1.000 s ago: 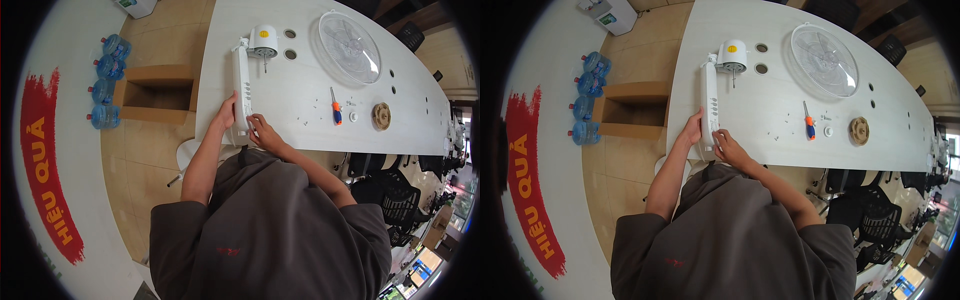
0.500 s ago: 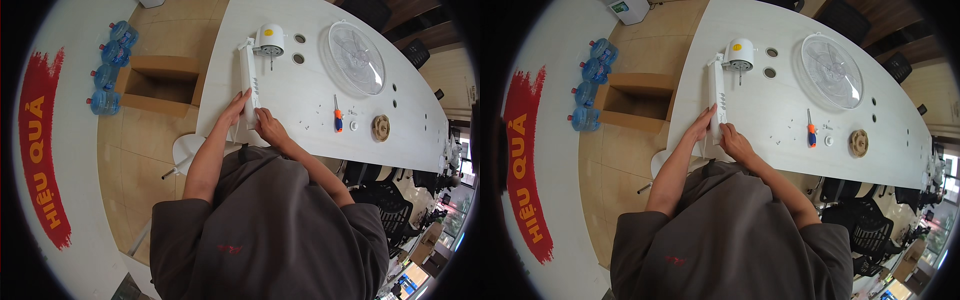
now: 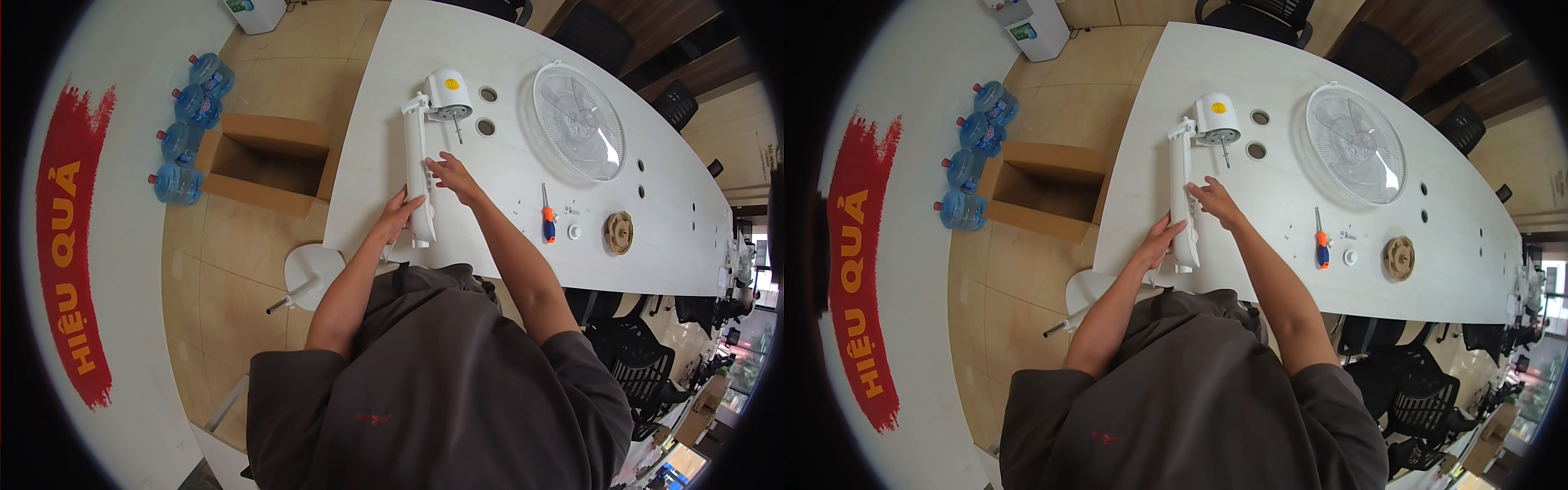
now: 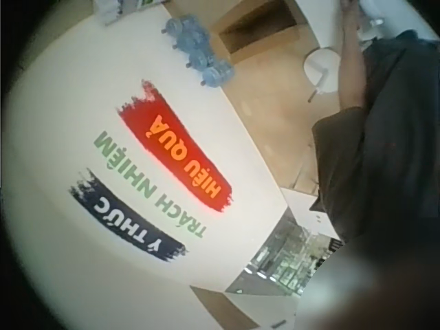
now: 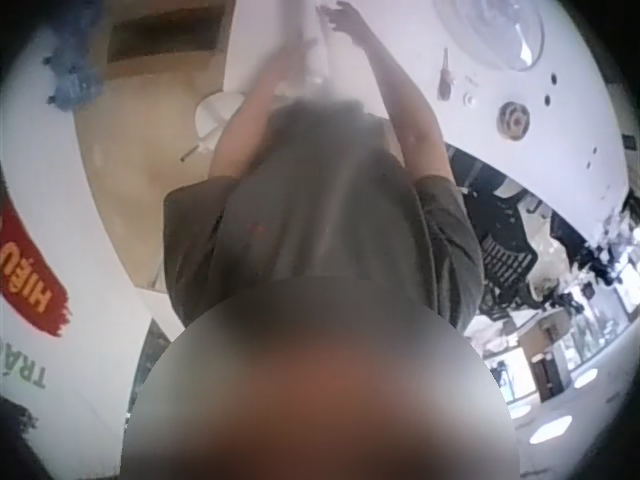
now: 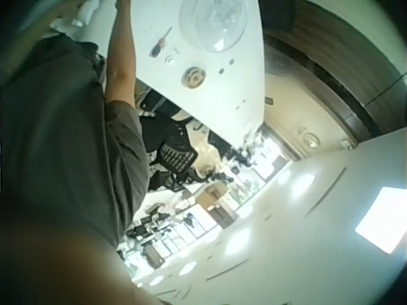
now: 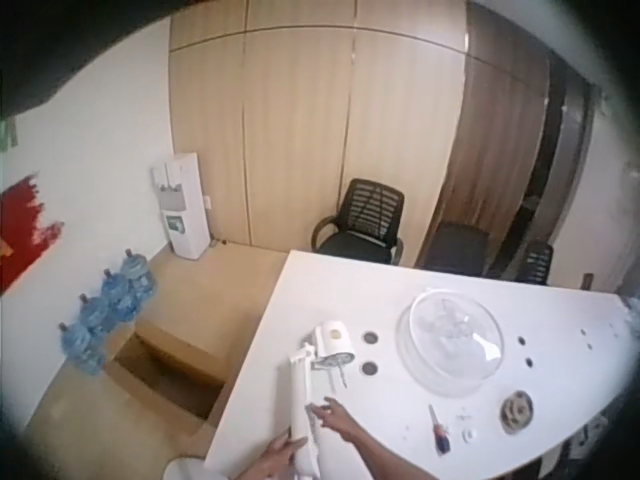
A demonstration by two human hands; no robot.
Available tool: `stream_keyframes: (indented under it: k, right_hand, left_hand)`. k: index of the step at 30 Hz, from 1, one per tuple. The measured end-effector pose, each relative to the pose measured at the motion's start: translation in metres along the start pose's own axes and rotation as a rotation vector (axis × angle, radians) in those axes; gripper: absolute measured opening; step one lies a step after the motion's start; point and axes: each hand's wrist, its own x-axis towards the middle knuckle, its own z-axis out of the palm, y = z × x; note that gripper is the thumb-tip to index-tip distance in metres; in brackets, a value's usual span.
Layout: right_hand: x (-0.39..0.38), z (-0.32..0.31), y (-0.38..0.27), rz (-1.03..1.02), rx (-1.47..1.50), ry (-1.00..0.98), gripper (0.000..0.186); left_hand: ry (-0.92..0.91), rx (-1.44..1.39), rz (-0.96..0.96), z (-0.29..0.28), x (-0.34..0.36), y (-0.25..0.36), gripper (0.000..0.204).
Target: The recorder is using a screwdriver to disassemble or repair an electric fan on a long white table.
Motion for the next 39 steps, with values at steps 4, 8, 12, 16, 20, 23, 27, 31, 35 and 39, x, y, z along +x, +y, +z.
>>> stream_keyframes:
  k: [4,8,12,16,20,23,27,31,35,39]
  right_hand:
    - [0.031,0.008,-0.004,0.144,0.156,-0.070,0.111]
    - [0.044,0.002,0.008,0.224,0.180,-0.229,0.064]
    - [0.038,0.009,0.003,0.260,0.273,-0.274,0.048]
    - [0.040,0.009,0.009,0.254,0.362,-0.347,0.055]
    - [0.042,0.013,0.015,0.247,0.391,-0.265,0.069]
    - [0.038,0.013,0.005,0.245,0.322,-0.167,0.079]
    - [0.032,0.010,-0.001,0.213,0.242,-0.153,0.083]
    - [0.024,0.012,0.000,0.234,0.311,-0.153,0.084]
    - [0.009,0.001,-0.005,0.105,0.350,-0.192,0.076]
    - [0.013,-0.008,0.008,0.147,0.296,-0.253,0.064]
  left_hand:
    - [0.015,0.019,0.052,0.002,-0.008,-0.010,0.072]
    - [-0.019,0.003,0.048,-0.005,-0.009,-0.020,0.071]
    - [0.007,0.007,0.013,-0.012,-0.016,-0.025,0.070]
    - [0.032,0.053,-0.014,-0.007,-0.026,-0.016,0.062]
    - [0.013,-0.007,-0.132,-0.005,-0.019,-0.009,0.064]
    - [-0.034,0.093,-0.146,-0.014,-0.002,-0.008,0.063]
    - [0.149,-0.185,-0.011,-0.021,0.057,0.022,0.076]
    - [-0.019,-0.388,-0.047,-0.022,0.112,0.048,0.082]
    - [0.109,-0.122,-0.122,0.008,0.113,0.075,0.069]
    - [0.067,-0.141,-0.007,0.017,0.112,0.070,0.058]
